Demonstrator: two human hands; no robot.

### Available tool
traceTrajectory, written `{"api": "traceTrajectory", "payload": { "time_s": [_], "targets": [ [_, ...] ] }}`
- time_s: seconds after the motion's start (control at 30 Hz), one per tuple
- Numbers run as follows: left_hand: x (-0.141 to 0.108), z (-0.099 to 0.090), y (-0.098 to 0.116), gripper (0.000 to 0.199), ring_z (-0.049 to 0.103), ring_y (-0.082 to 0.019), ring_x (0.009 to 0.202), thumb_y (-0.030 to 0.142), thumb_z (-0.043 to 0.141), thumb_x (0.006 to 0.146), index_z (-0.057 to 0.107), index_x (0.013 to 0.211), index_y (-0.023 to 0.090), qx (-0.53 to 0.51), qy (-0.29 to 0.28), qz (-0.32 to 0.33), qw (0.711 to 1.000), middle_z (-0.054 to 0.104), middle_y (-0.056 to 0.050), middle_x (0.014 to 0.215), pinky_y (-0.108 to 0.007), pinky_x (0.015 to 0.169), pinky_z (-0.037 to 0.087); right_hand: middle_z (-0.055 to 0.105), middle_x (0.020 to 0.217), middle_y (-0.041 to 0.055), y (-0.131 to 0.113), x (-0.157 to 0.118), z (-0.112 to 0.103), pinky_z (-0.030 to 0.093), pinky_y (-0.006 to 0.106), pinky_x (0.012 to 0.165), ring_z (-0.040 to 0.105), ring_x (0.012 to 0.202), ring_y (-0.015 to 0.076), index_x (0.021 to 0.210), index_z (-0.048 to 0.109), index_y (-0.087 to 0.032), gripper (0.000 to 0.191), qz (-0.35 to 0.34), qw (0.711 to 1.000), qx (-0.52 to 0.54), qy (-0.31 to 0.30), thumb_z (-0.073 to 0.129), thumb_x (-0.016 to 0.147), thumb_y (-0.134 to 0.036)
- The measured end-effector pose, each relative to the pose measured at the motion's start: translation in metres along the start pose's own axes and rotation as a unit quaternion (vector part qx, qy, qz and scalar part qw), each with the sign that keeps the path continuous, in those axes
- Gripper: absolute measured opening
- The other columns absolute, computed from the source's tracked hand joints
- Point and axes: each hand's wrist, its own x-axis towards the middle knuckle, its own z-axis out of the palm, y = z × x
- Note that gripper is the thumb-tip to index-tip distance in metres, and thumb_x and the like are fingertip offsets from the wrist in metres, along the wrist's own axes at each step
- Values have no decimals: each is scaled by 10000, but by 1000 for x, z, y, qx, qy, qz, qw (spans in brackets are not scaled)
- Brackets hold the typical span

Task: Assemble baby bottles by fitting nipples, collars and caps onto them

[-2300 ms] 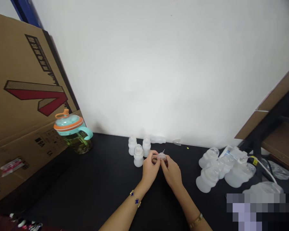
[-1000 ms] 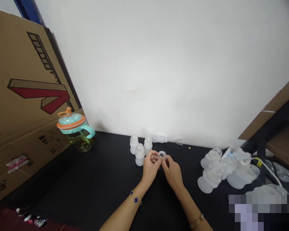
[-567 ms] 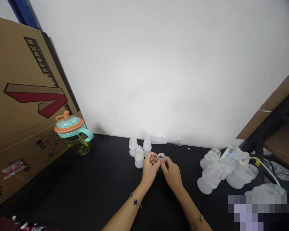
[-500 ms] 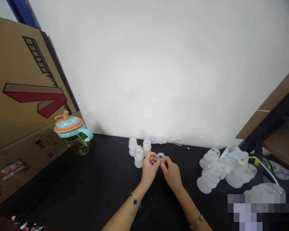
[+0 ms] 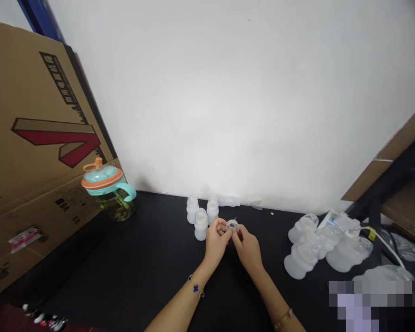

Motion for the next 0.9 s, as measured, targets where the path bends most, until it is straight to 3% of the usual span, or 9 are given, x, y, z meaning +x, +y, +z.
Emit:
{"api": "traceTrajectory", "payload": {
  "time_s": [0.9],
  "targets": [
    [0,0,2,135,361,-62,469,224,650,759,531,815,194,12,-14,16,1000,436,88,558,-174,446,266,587,625,-19,8,0,7,325,240,545,587,586,186,814,553,-249,352,16,999,40,-3,355,953,-503]
  ]
}}
